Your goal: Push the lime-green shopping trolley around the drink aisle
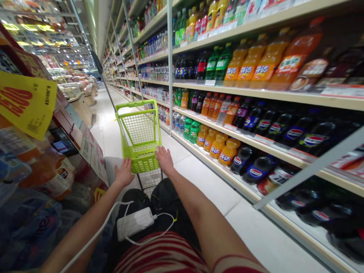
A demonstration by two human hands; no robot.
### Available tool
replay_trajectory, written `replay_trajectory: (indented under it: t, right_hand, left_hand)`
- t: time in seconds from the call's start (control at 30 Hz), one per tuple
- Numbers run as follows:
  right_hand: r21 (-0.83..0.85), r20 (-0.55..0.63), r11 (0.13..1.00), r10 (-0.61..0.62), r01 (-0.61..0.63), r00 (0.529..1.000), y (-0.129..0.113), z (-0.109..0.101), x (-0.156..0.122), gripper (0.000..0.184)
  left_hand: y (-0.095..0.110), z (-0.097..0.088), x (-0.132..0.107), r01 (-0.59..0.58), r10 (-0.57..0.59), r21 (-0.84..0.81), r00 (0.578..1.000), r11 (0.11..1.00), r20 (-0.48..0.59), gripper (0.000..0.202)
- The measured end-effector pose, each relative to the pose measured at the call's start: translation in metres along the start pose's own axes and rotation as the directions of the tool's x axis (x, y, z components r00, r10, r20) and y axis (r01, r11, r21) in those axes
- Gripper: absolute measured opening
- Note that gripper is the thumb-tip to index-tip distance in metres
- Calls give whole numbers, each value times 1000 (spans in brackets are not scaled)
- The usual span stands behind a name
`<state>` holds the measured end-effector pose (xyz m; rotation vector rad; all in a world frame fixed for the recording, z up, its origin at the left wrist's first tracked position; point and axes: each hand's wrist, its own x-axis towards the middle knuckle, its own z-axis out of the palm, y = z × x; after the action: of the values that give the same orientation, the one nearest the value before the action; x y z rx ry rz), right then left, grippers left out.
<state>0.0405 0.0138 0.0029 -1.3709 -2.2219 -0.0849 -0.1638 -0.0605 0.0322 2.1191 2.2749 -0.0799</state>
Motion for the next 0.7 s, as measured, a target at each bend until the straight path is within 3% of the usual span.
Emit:
replay_trajectory:
  t: [0.07,0.23,0.3,0.4,0.53,0.6,0.7]
  right_hand:
    - [14,6,1000,-7,7,1000,-10,1,1,31]
    - [106,108,977,-198,186,974,-54,9,4,34]
    - [107,129,974,-215,202,968,-57,8,3,35]
    - [69,92,989,-138,132,986,-37,2,1,35]
    - [47,29,997,61,-63,998,-10,-2,1,35]
    - [59,16,994,93,-94,996,-12,1,2,34]
    - [81,2,996,29,-29,1000,-34,11,2,32]
  left_hand:
    - [-1,2,0,3,-3,-11,1000,1000,-1,80]
    - [1,-2,-5,4,-5,35,1000,999,14,78]
    - [0,-4,-7,4,-5,59,1000,998,12,76]
    - [-2,-2,-9,1,-1,75,1000,997,-4,75]
    - [-3,4,-8,3,0,70,999,998,-41,76]
    - [-2,6,-7,6,-3,63,999,998,-46,77]
    - [1,5,-8,6,-4,52,999,999,-38,76]
